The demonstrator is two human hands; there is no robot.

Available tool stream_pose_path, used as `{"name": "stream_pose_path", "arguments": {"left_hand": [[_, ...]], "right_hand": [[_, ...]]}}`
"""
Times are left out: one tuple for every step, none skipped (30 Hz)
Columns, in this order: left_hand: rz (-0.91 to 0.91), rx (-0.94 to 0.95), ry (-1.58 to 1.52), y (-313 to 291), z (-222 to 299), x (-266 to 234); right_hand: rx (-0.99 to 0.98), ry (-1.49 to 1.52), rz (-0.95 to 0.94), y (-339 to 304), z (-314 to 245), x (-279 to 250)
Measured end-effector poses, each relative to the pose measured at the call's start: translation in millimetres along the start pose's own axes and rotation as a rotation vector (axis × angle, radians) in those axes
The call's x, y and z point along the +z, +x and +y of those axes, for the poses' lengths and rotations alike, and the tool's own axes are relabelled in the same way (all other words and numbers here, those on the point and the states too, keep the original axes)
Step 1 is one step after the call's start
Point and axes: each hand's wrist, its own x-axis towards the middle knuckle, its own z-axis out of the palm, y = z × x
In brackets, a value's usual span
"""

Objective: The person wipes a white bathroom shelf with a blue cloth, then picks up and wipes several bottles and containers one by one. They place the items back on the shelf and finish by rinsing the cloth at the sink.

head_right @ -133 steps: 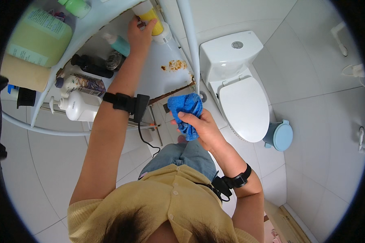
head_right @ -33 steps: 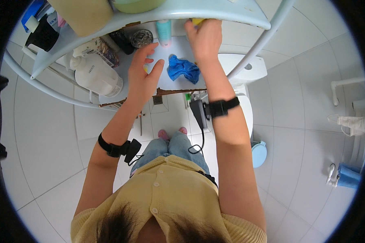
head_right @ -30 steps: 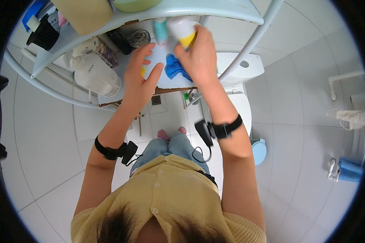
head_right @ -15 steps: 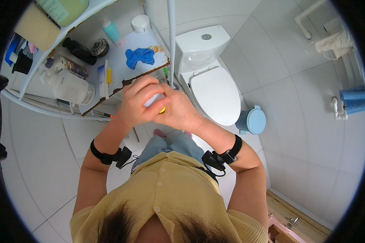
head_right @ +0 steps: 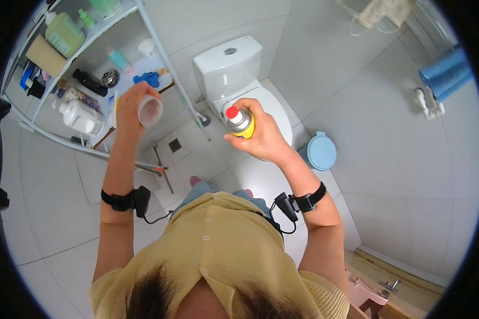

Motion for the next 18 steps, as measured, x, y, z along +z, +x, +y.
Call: {"name": "stream_pose_path", "arguments": {"left_hand": [[-0.045, -0.024, -0.047, -7.3, -9.6, 11.4], [-0.052, -0.050, -0.075, -14.8, -14.0, 22.5], [-0.055, -0.084, -0.101, -24.3, -20.5, 34.9], [-0.058, -0.118, -0.127, -32.0, -27.6, 44.7], [-0.101, -0.119, -0.106, -37.8, -33.0, 49.4], [-0.094, -0.136, -0.107, -45.2, -36.6, 55.0], [-0.086, -0.152, -0.108, -53.5, -39.0, 61.8], [-0.084, -0.170, -0.110, -59.8, -40.3, 67.5], [-0.083, -0.174, -0.106, -64.5, -42.5, 70.5], [-0.080, -0.178, -0.102, -68.2, -45.8, 71.8], [-0.079, -0.181, -0.097, -71.2, -48.9, 72.7], [-0.079, -0.182, -0.105, -73.6, -51.4, 72.9], [-0.080, -0.183, -0.113, -75.4, -53.7, 72.2], [-0.081, -0.186, -0.121, -77.4, -56.1, 71.2], [-0.070, -0.202, -0.107, -80.2, -59.5, 69.2], [-0.060, -0.219, -0.094, -83.6, -63.1, 66.7], [-0.042, -0.232, -0.079, -88.1, -64.8, 65.3], [-0.041, -0.224, -0.078, -91.7, -64.7, 66.3]], "right_hand": [[-0.028, 0.100, -0.038, -7.9, 6.3, -6.3], [-0.063, 0.152, -0.002, -11.7, 4.1, -12.1], [-0.091, 0.208, 0.028, -17.7, 3.2, -16.3], [-0.120, 0.264, 0.058, -24.1, 3.5, -21.5], [-0.088, 0.311, 0.032, -28.6, 4.8, -28.2], [-0.054, 0.358, 0.008, -34.4, 6.4, -35.4], [-0.007, 0.443, -0.044, -37.8, 4.2, -44.9], [0.043, 0.524, -0.091, -41.3, 2.4, -51.5], [0.090, 0.591, -0.071, -43.9, 1.7, -53.7], [0.116, 0.694, -0.041, -46.0, 1.2, -55.4], [0.141, 0.796, -0.010, -48.1, 0.9, -57.0], [0.166, 0.899, 0.021, -49.4, 0.5, -58.6], [0.168, 0.912, 0.059, -49.7, -1.0, -60.8], [0.156, 0.817, 0.124, -49.4, 1.1, -63.6], [0.145, 0.722, 0.187, -47.8, 5.6, -66.8], [0.133, 0.626, 0.249, -45.5, 11.7, -70.4], [0.049, 0.374, 0.403, -41.9, 22.8, -76.1], [0.019, 0.197, 0.503, -36.5, 30.2, -86.6]]}}
